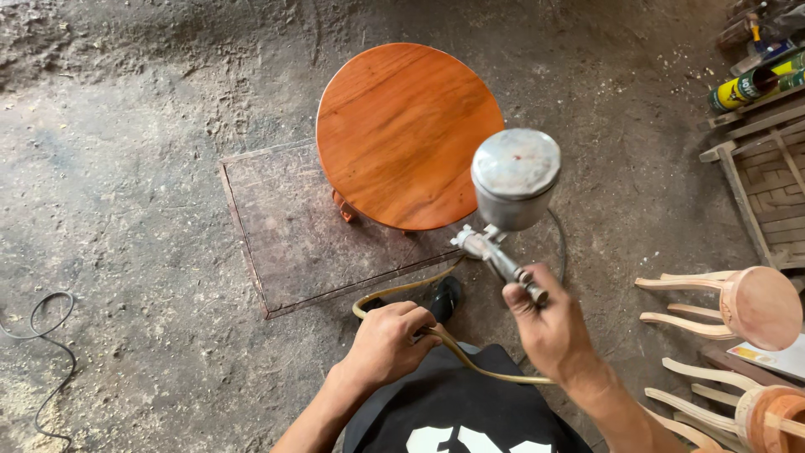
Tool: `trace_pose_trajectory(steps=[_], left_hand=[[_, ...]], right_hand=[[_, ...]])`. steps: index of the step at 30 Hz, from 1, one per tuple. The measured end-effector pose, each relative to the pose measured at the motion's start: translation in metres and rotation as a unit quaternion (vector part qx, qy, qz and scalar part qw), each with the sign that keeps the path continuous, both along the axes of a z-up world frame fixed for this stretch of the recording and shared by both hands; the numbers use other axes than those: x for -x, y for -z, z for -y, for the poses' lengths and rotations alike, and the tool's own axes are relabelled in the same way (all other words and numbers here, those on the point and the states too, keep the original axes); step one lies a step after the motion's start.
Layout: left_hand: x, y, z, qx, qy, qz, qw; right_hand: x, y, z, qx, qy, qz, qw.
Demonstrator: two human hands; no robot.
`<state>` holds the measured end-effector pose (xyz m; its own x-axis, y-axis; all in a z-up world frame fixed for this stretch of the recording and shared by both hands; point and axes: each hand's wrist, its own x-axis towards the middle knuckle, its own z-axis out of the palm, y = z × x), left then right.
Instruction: The person sprays a clear coating onto a small wooden stool using a pneumatic spray gun, applying it to the top surface, the legs, and the underside. They then adjust a nearby compressor machine and return to finish spraying the stool.
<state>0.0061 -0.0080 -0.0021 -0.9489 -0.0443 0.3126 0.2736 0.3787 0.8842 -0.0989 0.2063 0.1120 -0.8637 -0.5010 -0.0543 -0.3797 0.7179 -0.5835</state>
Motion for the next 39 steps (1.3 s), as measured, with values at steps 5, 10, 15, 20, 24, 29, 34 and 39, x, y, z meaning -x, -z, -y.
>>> trace_pose_trajectory(steps=[5,10,15,20,24,29,34,39], left_hand=[[0.001,0.0,0.005,0.007,0.0,0.004,1.0],[0.003,0.0,0.006,0.008,0.002,0.0,1.0],[0.006,-0.003,0.002,-0.001,0.001,-0.001,1.0],[0.007,-0.005,0.0,-0.008,0.004,-0.01,1.0],[0.004,-0.005,0.003,-0.01,-0.006,-0.025,1.0],[-0.002,-0.001,0.01,-0.018,-0.014,-0.024,0.999],[-0.005,0.001,0.012,-0.02,-0.011,-0.02,1.0],[-0.007,0.003,0.018,-0.018,-0.005,-0.021,1.0]], right_hand=[[-0.019,0.0,0.014,0.034,-0.077,0.012,0.996],[0.001,0.0,0.01,0.003,-0.046,0.021,0.999],[0.043,-0.011,-0.003,0.01,0.008,-0.064,0.998],[0.08,-0.024,-0.003,-0.006,0.068,-0.134,0.989],[0.085,-0.018,0.008,0.007,0.047,-0.236,0.971],[0.051,-0.007,0.014,-0.015,0.026,-0.07,0.997],[0.011,0.002,0.025,-0.012,-0.038,0.013,0.999],[-0.011,0.005,0.037,0.061,-0.149,0.006,0.987]])
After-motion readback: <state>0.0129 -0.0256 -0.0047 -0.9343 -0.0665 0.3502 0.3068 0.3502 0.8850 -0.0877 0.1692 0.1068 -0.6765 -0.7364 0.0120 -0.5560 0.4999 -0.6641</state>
